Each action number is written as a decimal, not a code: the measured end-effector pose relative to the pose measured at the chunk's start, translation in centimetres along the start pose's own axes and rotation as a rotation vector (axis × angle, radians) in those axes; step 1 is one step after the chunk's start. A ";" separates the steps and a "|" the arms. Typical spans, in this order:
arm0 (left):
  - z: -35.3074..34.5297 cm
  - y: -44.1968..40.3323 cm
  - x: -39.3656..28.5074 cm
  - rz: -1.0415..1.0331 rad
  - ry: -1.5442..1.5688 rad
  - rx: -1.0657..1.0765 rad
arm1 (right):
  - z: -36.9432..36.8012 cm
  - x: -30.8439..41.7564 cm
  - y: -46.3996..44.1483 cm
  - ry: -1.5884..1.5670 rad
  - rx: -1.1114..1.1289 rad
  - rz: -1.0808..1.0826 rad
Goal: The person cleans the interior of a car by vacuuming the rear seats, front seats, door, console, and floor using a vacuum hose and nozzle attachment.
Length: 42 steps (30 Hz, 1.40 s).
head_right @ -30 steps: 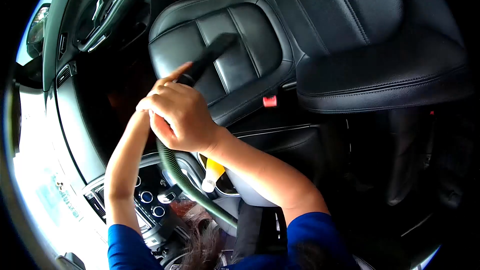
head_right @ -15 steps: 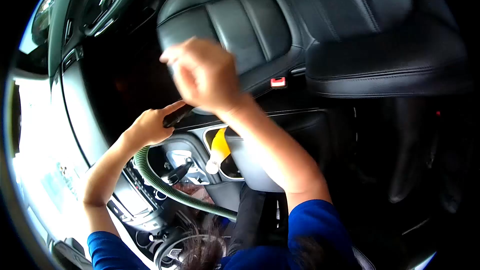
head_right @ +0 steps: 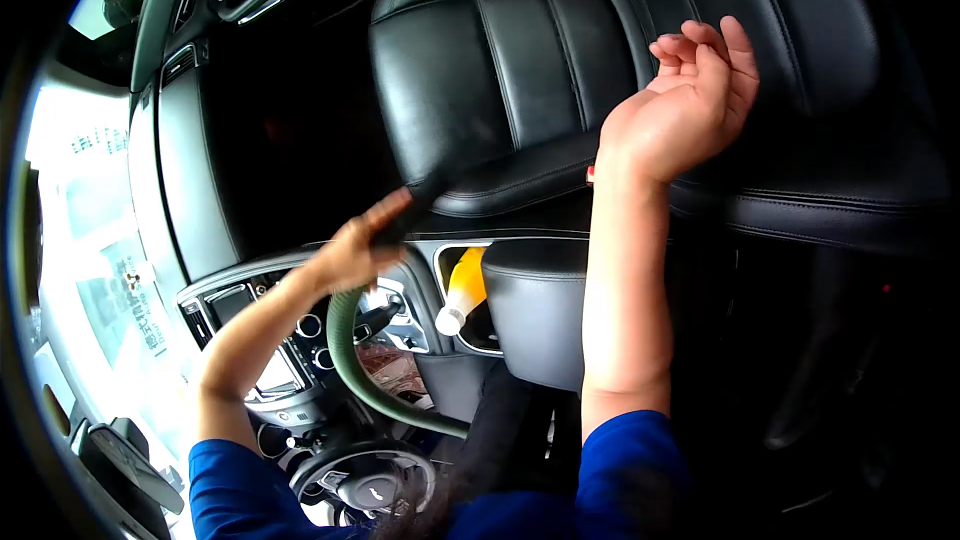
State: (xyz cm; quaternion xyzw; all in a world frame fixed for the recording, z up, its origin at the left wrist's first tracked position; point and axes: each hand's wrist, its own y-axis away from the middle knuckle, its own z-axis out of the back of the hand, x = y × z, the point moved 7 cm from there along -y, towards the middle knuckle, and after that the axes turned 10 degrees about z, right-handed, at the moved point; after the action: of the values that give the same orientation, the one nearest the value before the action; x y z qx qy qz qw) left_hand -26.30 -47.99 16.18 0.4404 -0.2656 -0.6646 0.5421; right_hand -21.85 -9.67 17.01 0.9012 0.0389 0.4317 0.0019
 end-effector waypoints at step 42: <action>6.8 -16.0 6.3 0.255 0.270 -0.877 | 3.0 -9.6 9.6 0.068 0.072 -0.836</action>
State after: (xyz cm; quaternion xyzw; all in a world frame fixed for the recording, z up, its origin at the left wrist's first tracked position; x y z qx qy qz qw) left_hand -40.14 -50.52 4.25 0.2165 0.0610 -0.5790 0.7837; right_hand -24.87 -19.88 7.99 0.7925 0.4164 0.4217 0.1441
